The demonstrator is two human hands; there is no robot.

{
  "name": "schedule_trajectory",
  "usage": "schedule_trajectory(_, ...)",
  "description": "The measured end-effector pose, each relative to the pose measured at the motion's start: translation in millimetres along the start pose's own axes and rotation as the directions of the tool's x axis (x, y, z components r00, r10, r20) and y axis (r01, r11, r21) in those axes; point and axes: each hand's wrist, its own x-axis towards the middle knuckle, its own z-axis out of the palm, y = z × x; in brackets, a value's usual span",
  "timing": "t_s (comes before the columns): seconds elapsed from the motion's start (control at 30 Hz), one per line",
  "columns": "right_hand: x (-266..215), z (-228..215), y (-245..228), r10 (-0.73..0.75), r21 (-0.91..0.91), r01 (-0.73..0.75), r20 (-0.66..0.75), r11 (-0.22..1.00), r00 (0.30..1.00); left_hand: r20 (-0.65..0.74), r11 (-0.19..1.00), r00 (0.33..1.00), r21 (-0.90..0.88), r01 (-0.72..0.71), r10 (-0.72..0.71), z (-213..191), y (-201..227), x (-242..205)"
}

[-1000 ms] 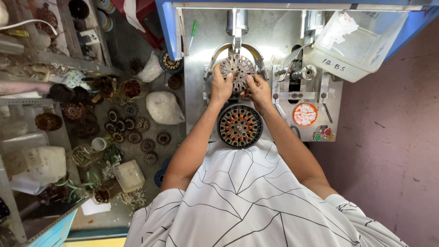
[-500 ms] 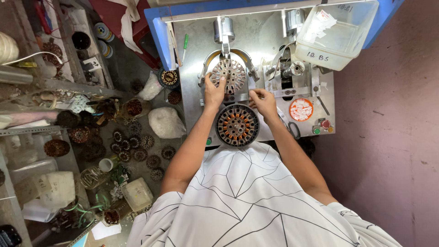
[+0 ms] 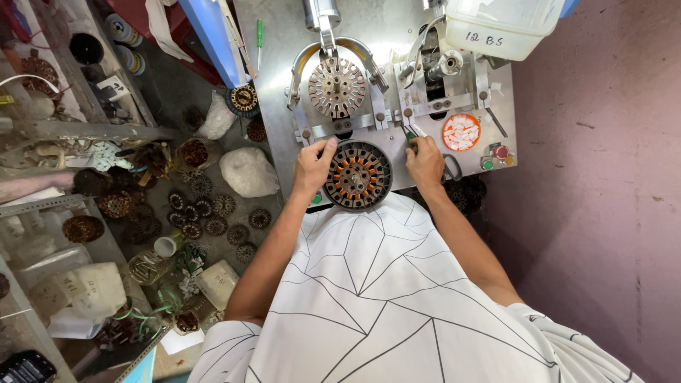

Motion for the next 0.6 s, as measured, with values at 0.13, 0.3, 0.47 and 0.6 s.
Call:
schedule_trajectory(0.13,1.2,7.5,-3.1,0.029,-0.131,-0.031,-0.020,0.991,0.999,0.087,0.982,0.996,-0.187,0.033,-0.017,-10.1,-5.0,-8.2)
schedule_trajectory(0.3,5.6,21.4,-5.0,0.014,-0.315,-0.008,0.016,0.949,1.000,0.331,0.845,0.940,-0.475,0.247,-0.088,-11.2,-20.1,10.3)
schedule_trajectory(0.47,-6.5,18.2,-7.3,-0.013,-0.250,0.019,0.028,0.968,1.000,0.304,0.909,0.949,-0.366,0.198,-0.084,9.8,-39.9,45.8)
schedule_trajectory(0.6,-1.4,13.7,-24.2,-0.076,0.042,0.071,0.151,0.997,0.986,0.426,0.846,0.902,-0.454,0.279,-0.069,41.7,-71.6,85.5)
